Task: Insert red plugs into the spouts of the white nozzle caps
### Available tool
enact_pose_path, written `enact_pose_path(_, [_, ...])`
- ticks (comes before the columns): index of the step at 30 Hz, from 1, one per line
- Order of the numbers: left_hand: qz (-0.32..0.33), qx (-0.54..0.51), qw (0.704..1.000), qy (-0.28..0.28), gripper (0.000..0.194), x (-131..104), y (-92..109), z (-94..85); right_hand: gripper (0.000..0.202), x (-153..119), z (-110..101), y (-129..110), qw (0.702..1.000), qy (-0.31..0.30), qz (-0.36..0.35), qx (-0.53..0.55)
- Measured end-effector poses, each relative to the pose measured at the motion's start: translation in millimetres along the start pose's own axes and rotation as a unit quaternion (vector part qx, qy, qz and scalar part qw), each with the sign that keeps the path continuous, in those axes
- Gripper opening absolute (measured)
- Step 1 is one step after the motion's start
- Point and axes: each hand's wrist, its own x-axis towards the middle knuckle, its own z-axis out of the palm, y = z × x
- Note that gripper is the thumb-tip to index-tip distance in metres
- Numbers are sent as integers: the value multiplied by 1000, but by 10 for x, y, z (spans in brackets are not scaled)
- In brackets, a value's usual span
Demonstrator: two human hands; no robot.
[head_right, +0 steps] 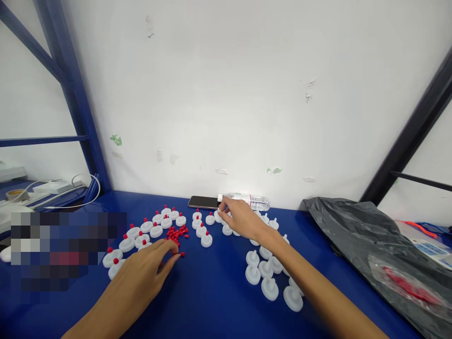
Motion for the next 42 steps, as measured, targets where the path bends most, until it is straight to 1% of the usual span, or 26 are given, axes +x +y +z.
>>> enact_pose_path(2, [8, -48, 999, 17, 22, 0, -28, -30, 13, -137, -72, -121, 999, 10, -10, 30])
enact_pose_path(4, [15, -82, 996, 29, 19, 8, -61, -53, 12, -299, -80, -255, 998, 23, -21, 53])
enact_pose_path(5, [21, -96, 994, 41, 19, 12, -78, -60, 12, -380, -56, -320, 998, 33, -28, 44])
enact_pose_path(7, [42, -127, 988, 75, 19, 18, -105, -65, 14, -525, 30, -428, 998, 35, -52, 5])
enact_pose_path(9, [72, -161, 979, 104, 21, 16, -117, -58, 23, -630, 135, -497, 996, 32, -81, -21])
enact_pose_path(10, [88, -176, 974, 110, 21, 12, -116, -51, 29, -665, 184, -517, 995, 29, -94, -26])
enact_pose_path(13, [128, -202, 966, 98, 20, -3, -83, -19, 44, -714, 283, -541, 991, 30, -129, -34])
enact_pose_path(16, [148, -211, 963, 83, 20, -15, -21, 7, 47, -731, 321, -556, 987, 37, -149, -37])
enact_pose_path(19, [169, -219, 958, 75, 20, -25, 37, 17, 47, -749, 336, -584, 988, 23, -148, -30])
enact_pose_path(22, [181, -215, 957, 78, 18, -36, 59, 28, 46, -765, 347, -596, 988, 14, -152, -14])
enact_pose_path(26, [158, -170, 966, 112, 17, -38, 20, 64, 47, -777, 357, -578, 986, 39, -149, 55])
enact_pose_path(28, [149, -137, 973, 113, 18, -35, -4, 73, 43, -780, 366, -574, 983, 57, -152, 82])
enact_pose_path(30, [161, -103, 976, 109, 27, -33, -15, 70, 38, -785, 380, -579, 980, 75, -158, 97])
enact_pose_path(32, [185, -73, 973, 117, 37, -36, -9, 60, 36, -793, 394, -589, 976, 96, -166, 106])
enact_pose_path(34, [206, -57, 969, 125, 42, -44, 5, 54, 33, -804, 402, -602, 973, 104, -175, 108])
enact_pose_path(36, [220, -61, 966, 124, 44, -53, 18, 59, 28, -816, 396, -618, 973, 99, -181, 105])
enact_pose_path(38, [231, -73, 963, 117, 42, -62, 23, 69, 23, -832, 379, -641, 975, 79, -175, 108])
enact_pose_path(42, [254, -89, 957, 113, 38, -77, 3, 69, 19, -865, 371, -684, 979, 42, -121, 159])
